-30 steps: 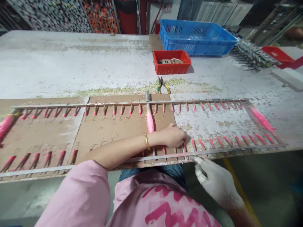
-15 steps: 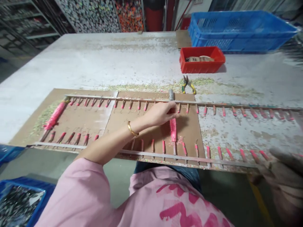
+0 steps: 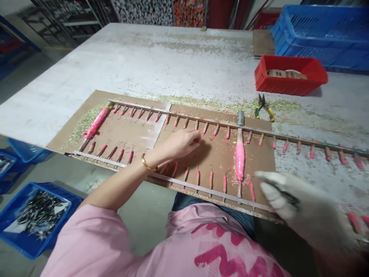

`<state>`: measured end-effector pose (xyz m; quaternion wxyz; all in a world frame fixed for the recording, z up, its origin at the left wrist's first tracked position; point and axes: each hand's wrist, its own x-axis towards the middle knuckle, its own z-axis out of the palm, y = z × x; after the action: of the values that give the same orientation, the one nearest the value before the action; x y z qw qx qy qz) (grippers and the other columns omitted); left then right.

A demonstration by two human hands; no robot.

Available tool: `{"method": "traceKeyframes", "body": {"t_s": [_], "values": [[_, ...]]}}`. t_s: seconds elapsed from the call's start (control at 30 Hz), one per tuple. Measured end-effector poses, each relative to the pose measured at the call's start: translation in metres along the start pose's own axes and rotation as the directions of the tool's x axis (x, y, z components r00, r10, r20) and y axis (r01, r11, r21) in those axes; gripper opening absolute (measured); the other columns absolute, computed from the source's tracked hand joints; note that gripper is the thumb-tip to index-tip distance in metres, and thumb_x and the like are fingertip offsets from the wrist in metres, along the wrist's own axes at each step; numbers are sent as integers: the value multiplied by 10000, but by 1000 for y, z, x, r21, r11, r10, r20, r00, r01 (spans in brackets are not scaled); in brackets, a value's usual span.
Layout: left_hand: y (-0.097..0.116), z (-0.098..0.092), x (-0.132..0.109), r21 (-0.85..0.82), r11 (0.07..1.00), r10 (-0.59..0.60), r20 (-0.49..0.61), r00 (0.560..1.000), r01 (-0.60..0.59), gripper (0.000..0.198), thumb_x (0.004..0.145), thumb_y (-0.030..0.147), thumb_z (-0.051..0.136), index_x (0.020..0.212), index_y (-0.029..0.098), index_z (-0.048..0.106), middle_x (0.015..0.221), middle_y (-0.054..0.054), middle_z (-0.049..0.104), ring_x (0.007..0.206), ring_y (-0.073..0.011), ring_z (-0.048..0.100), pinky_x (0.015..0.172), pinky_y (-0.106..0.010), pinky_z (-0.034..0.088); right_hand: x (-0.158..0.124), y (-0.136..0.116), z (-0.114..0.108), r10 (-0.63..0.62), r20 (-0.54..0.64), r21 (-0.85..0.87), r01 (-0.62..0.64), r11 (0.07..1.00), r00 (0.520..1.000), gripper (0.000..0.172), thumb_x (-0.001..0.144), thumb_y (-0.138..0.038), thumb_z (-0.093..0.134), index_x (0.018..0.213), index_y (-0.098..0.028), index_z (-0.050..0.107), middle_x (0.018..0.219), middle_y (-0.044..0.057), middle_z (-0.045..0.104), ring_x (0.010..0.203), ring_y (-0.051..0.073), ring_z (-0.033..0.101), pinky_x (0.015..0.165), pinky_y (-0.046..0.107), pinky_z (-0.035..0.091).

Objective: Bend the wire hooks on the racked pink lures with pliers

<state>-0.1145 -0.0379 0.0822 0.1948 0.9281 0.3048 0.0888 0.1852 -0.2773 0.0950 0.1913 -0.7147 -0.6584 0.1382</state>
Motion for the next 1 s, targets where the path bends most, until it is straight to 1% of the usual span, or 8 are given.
{"method": "traceKeyframes", "body": {"t_s": [0.07, 0.13, 0.23, 0.3, 0.4, 0.5, 0.67, 1.0], "values": [[-4, 3, -14, -5, 999, 34, -20, 999, -34, 133, 991, 203, 547, 947, 172, 668, 928, -69, 689, 785, -166, 588, 721, -304, 420, 18, -26, 15, -157, 127, -35, 162, 986, 979, 343, 1036, -464, 467, 1250, -355, 711, 888, 38, 714, 726, 187, 668, 639, 313, 502], [-2, 8, -31, -22, 996, 88, -40, 995, -89, 186, 1036, 254, 528, 967, 178, 684, 958, -73, 684, 818, -172, 598, 753, -310, 439, 35, -44, 32, -243, 249, -124, 280, 952, 937, 368, 1034, -379, 441, 1276, -340, 715, 856, 30, 689, 704, 166, 646, 618, 294, 433], [12, 20, -62, -14, 982, 185, -79, 980, -187, 247, 1076, 305, 489, 1048, 196, 709, 1003, -83, 694, 913, -191, 610, 843, -337, 451, 59, -61, 52, -223, 511, -279, 405, 871, 830, 432, 985, -291, 476, 1366, -378, 662, 880, 28, 665, 709, 166, 626, 581, 288, 312], [24, 29, -84, -22, 963, 268, -71, 961, -270, 242, 1065, 317, 512, 1148, 215, 716, 1068, -97, 704, 989, -207, 603, 899, -359, 447, 72, -68, 61, -228, 587, -301, 471, 829, 777, 452, 976, -267, 481, 1381, -389, 639, 915, 34, 653, 755, 173, 623, 591, 291, 261], [41, 43, -111, -41, 936, 349, -42, 936, -351, 297, 1047, 311, 528, 1290, 264, 693, 1166, -101, 707, 1098, -228, 579, 1005, -397, 428, 85, -74, 67, -286, 608, -241, 516, 822, 741, 387, 973, -229, 480, 1281, -352, 680, 957, 38, 646, 851, 177, 629, 639, 296, 269], [48, 53, -125, -18, 933, 358, -33, 933, -358, 321, 1040, 315, 529, 1317, 309, 691, 1266, -89, 700, 1206, -245, 551, 1126, -434, 365, 90, -76, 70, -313, 606, -198, 519, 831, 732, 327, 956, -189, 495, 1171, -311, 709, 977, 34, 650, 886, 174, 629, 687, 301, 303], [52, 61, -122, 51, 923, 382, -28, 924, -381, 335, 997, 282, 604, 1315, 323, 703, 1368, -88, 666, 1258, -264, 548, 1159, -467, 340, 88, -76, 73, -342, 600, -205, 553, 808, 723, 273, 959, -193, 506, 1136, -263, 701, 984, 46, 652, 891, 168, 628, 695, 298, 316], [70, 67, -113, 101, 931, 352, 4, 936, -351, 330, 1024, 269, 572, 1322, 344, 691, 1416, -98, 626, 1334, -279, 519, 1219, -537, 280, 85, -71, 79, -410, 536, -183, 575, 797, 738, 216, 989, -235, 472, 1037, -254, 682, 950, 29, 639, 844, 172, 626, 682, 307, 289]]}}
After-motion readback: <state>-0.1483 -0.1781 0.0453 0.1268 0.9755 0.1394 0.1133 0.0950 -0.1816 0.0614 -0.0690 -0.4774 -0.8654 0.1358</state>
